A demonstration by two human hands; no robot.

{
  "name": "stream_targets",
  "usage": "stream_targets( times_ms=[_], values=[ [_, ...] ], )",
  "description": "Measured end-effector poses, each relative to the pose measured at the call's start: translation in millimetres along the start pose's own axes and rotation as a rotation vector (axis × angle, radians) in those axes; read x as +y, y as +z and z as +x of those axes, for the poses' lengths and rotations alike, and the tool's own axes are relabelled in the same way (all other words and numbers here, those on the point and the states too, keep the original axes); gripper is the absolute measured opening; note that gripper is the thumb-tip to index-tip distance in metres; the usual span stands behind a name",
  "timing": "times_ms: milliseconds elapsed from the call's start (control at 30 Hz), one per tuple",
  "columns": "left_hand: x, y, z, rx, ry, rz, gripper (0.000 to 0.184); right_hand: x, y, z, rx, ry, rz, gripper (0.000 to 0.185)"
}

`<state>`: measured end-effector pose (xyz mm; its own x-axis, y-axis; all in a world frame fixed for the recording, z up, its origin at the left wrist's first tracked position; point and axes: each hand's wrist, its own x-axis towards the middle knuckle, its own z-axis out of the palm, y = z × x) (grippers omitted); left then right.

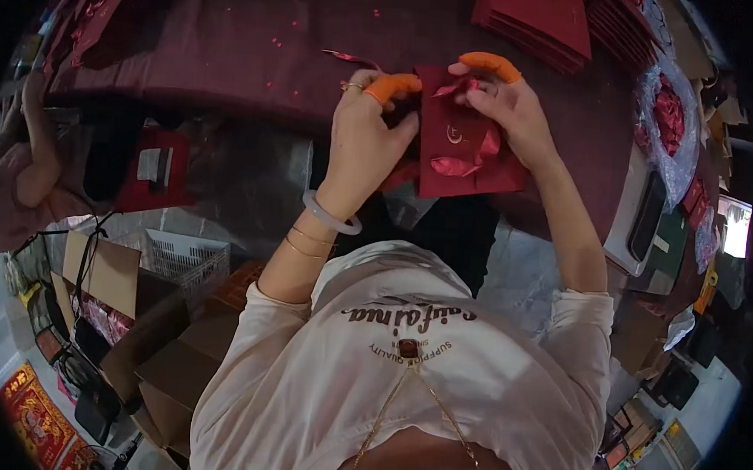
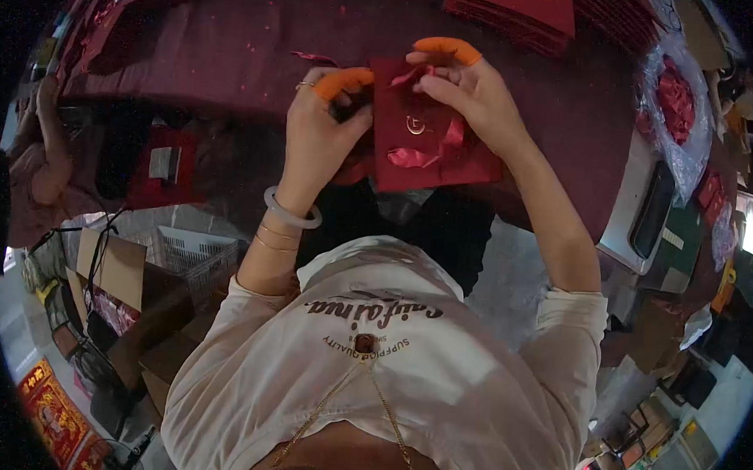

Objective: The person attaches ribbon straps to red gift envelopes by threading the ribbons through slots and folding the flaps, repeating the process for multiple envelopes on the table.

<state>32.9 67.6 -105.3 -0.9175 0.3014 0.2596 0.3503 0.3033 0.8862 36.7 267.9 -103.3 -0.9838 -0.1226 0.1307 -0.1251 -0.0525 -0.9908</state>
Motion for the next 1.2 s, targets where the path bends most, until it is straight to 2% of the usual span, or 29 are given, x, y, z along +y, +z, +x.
stream_targets(
  times_ms=[67, 100, 167, 233, 333, 500, 600, 733, 800, 833, 933, 1033, 1200],
  values=[
    [0, 7, 7, 0.112, 0.015, 0.159, 0.028, 2, -7, -2, -0.015, 0.176, 0.034, 0.026],
    [-1, 11, 12, 0.17, 0.027, 0.237, 0.026, 4, -7, -3, 0.023, 0.176, 0.016, 0.028],
    [-6, 15, 15, 0.135, 0.076, 0.272, 0.024, 6, -12, -2, 0.061, 0.119, 0.032, 0.029],
    [-6, 14, 18, 0.152, 0.223, 0.41, 0.021, 7, -7, -5, 0.056, -0.026, -0.014, 0.029],
    [-10, 9, 18, 0.084, 0.316, 0.486, 0.018, 10, -1, -8, 0.026, 0.017, -0.217, 0.032],
    [-5, -10, 21, -0.083, 0.375, 0.631, 0.014, 14, -1, -6, 0.104, 0.029, -0.101, 0.034],
    [2, -22, 23, -0.229, 0.26, 0.535, 0.012, 19, -2, -5, 0.086, 0.052, -0.062, 0.034],
    [6, -26, 15, -0.275, 0.224, 0.553, 0.013, 13, 3, -5, 0.106, 0.045, -0.082, 0.034],
    [5, -19, 11, -0.142, 0.266, 0.581, 0.017, 11, 3, -5, 0.082, 0.057, -0.103, 0.034],
    [4, -16, 10, -0.147, 0.268, 0.586, 0.017, 11, 2, -5, 0.053, 0.053, -0.1, 0.034],
    [1, -1, 5, 0.0, 0.306, 0.311, 0.022, 10, 1, -5, 0.033, 0.063, -0.085, 0.035],
    [-8, 5, 6, 0.071, 0.243, 0.375, 0.022, 12, 0, -5, 0.036, 0.051, -0.103, 0.035],
    [-11, -9, 9, -0.035, 0.398, 0.488, 0.022, 16, 2, -7, 0.09, 0.034, -0.146, 0.037]
  ],
)
